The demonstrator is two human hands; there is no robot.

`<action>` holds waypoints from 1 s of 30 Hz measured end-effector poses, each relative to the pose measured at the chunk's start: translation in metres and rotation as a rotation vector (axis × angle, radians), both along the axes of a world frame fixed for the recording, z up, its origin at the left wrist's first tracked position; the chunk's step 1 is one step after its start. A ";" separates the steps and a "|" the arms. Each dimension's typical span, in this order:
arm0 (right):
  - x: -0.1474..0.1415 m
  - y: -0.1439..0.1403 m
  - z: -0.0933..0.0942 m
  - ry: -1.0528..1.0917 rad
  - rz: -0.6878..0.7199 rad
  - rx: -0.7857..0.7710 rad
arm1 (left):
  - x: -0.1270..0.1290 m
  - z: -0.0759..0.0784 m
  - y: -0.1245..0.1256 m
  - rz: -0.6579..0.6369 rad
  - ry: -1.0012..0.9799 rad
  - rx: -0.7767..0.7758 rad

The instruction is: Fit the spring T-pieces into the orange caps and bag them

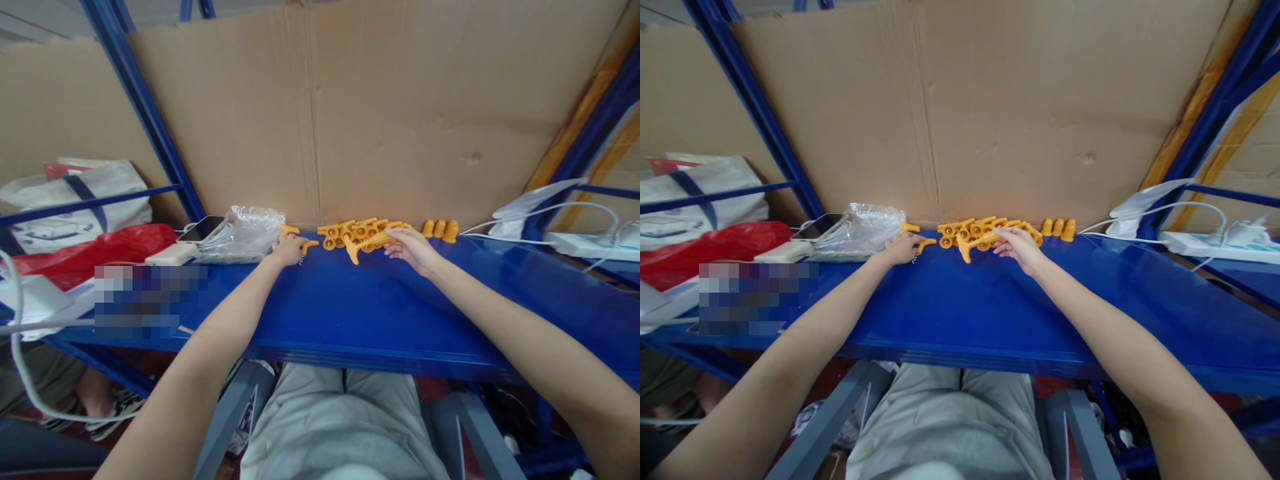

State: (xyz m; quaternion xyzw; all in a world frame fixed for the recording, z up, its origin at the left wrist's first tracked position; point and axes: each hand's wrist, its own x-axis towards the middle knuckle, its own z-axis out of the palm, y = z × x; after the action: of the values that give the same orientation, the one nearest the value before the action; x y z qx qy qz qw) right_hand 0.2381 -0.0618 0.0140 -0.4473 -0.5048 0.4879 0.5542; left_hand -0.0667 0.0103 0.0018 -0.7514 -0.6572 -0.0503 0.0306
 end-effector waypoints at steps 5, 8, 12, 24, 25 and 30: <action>-0.002 -0.003 0.002 0.005 -0.019 -0.018 | 0.002 -0.002 0.002 -0.098 0.013 -0.032; -0.003 -0.003 0.004 0.006 -0.037 -0.019 | 0.001 -0.003 0.004 -0.116 -0.029 -0.011; 0.003 -0.001 0.011 -0.002 -0.060 0.044 | 0.004 -0.004 0.003 -0.122 -0.042 0.002; -0.005 0.061 0.032 -0.394 -0.310 0.635 | 0.016 0.003 -0.009 -0.150 0.079 -0.058; -0.012 0.064 0.032 -0.535 -0.338 0.697 | 0.016 0.003 -0.009 -0.152 0.084 -0.057; -0.052 0.061 0.030 -1.248 -0.368 0.783 | 0.017 0.003 -0.011 -0.170 0.086 -0.046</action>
State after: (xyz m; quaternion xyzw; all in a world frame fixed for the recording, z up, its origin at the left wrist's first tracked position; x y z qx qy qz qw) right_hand 0.1864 -0.0011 0.0439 -0.4879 -0.7783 -0.1707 0.3565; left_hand -0.0497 -0.0007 0.0050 -0.8063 -0.5903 -0.0054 0.0371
